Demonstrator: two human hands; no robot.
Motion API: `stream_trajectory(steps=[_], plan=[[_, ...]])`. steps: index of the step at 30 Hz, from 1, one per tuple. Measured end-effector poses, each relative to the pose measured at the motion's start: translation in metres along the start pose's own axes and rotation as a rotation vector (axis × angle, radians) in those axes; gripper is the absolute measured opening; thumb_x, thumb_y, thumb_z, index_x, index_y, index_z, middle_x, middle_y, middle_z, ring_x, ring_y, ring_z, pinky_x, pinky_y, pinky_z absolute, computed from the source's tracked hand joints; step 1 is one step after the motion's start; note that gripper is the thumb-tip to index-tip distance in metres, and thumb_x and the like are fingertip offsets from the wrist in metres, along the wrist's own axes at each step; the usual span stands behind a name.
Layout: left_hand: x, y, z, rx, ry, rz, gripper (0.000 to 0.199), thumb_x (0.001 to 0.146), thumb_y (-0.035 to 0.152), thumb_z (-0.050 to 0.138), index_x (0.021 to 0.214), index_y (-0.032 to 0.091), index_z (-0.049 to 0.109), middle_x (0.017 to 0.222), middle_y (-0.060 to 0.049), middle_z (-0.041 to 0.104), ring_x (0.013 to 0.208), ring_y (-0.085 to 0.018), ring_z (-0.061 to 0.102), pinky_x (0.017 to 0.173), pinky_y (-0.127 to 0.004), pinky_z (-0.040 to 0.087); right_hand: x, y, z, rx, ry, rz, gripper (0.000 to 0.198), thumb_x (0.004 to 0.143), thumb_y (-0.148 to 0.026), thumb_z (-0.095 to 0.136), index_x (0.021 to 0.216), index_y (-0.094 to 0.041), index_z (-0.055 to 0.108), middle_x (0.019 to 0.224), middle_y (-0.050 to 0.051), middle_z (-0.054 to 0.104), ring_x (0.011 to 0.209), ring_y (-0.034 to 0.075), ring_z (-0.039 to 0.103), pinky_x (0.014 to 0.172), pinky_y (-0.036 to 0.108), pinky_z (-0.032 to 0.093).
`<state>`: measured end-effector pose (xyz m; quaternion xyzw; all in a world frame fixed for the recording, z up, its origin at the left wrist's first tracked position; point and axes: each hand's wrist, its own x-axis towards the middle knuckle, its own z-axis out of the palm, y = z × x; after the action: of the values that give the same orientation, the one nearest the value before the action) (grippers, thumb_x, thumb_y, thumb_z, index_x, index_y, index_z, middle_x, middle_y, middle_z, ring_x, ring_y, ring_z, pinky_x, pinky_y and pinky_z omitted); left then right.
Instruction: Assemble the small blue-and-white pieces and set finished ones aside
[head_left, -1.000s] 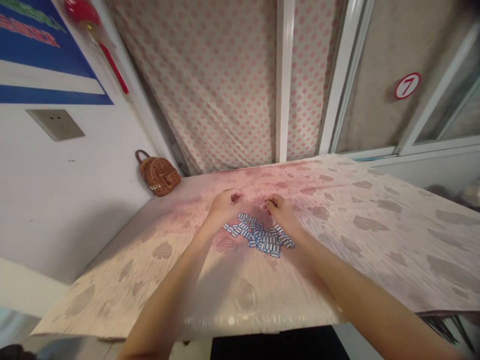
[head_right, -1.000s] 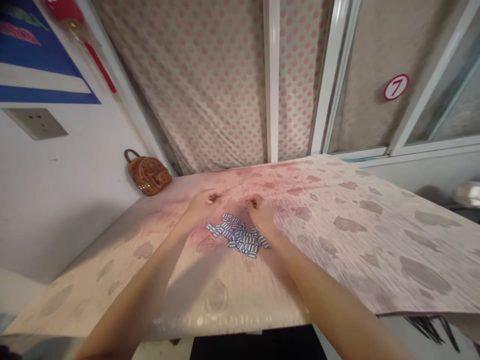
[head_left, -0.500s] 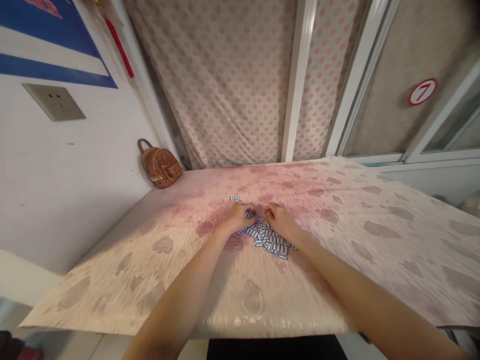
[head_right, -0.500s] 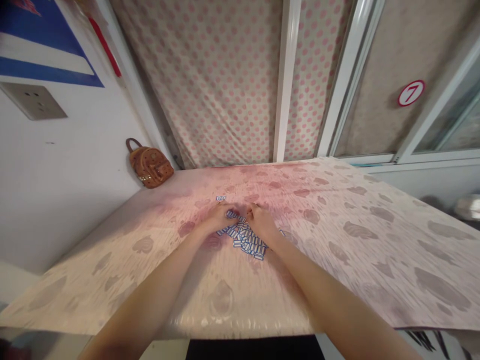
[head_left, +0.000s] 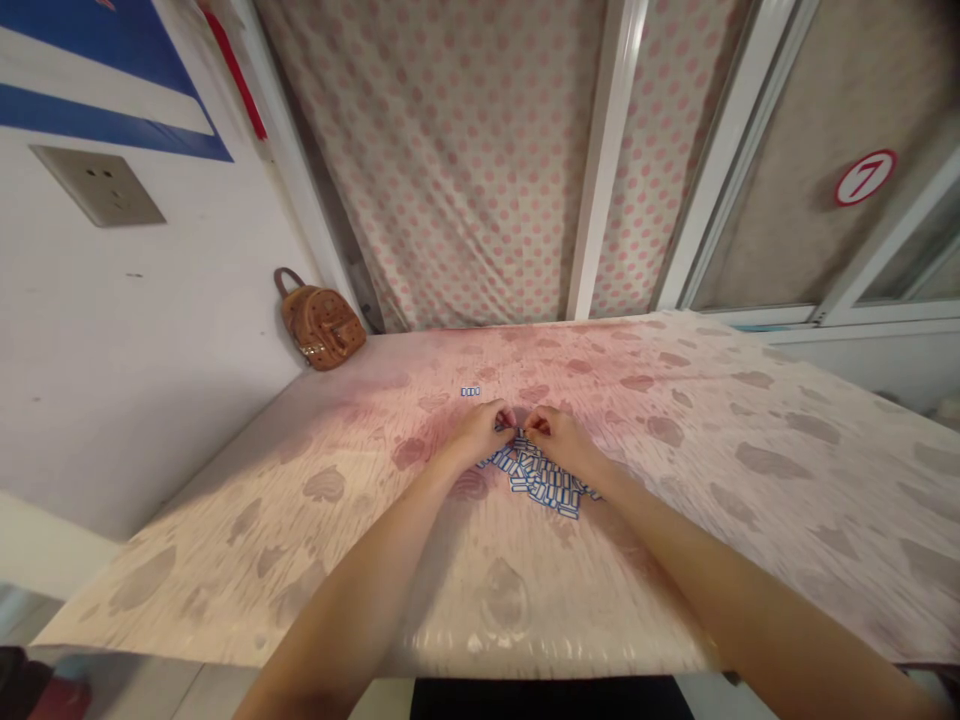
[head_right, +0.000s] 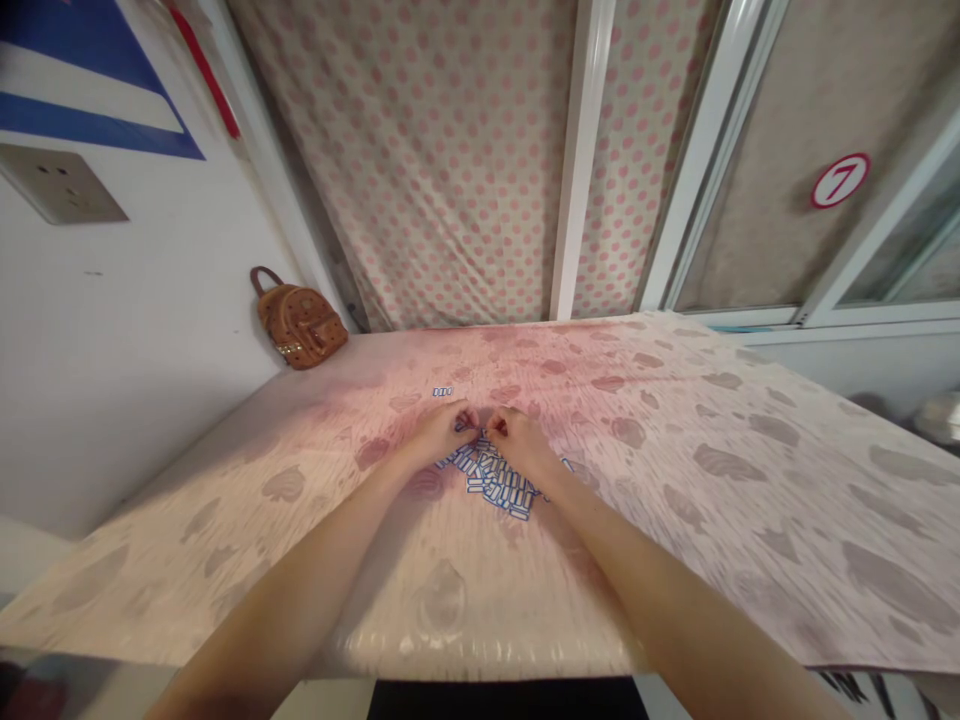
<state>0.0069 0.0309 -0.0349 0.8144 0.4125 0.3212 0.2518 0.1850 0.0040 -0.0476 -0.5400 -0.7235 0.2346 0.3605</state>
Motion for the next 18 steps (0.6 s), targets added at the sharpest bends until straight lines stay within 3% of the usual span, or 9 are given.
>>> stream_trajectory(steps=[6, 9, 13, 18], plan=[[0.002, 0.003, -0.004, -0.357, 0.061, -0.057, 0.012, 0.077, 0.015, 0.065, 0.089, 0.014, 0.062, 0.076, -0.002, 0.066, 0.071, -0.013, 0.062, 0.067, -0.023, 0.046, -0.001, -0.007, -0.005, 0.170, 0.084, -0.007, 0.007, 0.081, -0.025, 0.049, 0.077, -0.021, 0.053, 0.065, -0.001, 0.062, 0.058, 0.015, 0.060, 0.055, 0.025, 0.043], [0.002, 0.001, -0.008, -0.426, 0.099, -0.104, 0.010, 0.081, 0.020, 0.062, 0.088, 0.014, 0.064, 0.078, -0.004, 0.069, 0.071, -0.013, 0.063, 0.066, -0.024, 0.047, -0.001, -0.010, -0.007, 0.216, 0.105, 0.025, 0.008, 0.082, -0.026, 0.048, 0.077, -0.022, 0.051, 0.062, -0.002, 0.062, 0.054, 0.015, 0.060, 0.053, 0.026, 0.042], [-0.001, -0.006, -0.017, -0.278, 0.197, -0.228, 0.009, 0.080, 0.021, 0.060, 0.081, 0.014, 0.066, 0.074, -0.003, 0.068, 0.067, -0.013, 0.061, 0.063, -0.024, 0.047, 0.001, -0.009, -0.013, 0.264, 0.225, 0.033, 0.007, 0.083, -0.026, 0.049, 0.078, -0.021, 0.051, 0.068, 0.001, 0.067, 0.057, 0.015, 0.062, 0.058, 0.027, 0.046], [-0.005, -0.004, -0.020, -0.057, -0.004, -0.130, 0.011, 0.075, 0.023, 0.066, 0.079, 0.015, 0.072, 0.075, -0.004, 0.069, 0.069, -0.015, 0.061, 0.065, -0.025, 0.046, 0.002, -0.011, -0.023, 0.354, 0.318, 0.048, 0.009, 0.083, -0.029, 0.052, 0.080, -0.021, 0.052, 0.068, 0.002, 0.067, 0.059, 0.016, 0.062, 0.061, 0.030, 0.050]])
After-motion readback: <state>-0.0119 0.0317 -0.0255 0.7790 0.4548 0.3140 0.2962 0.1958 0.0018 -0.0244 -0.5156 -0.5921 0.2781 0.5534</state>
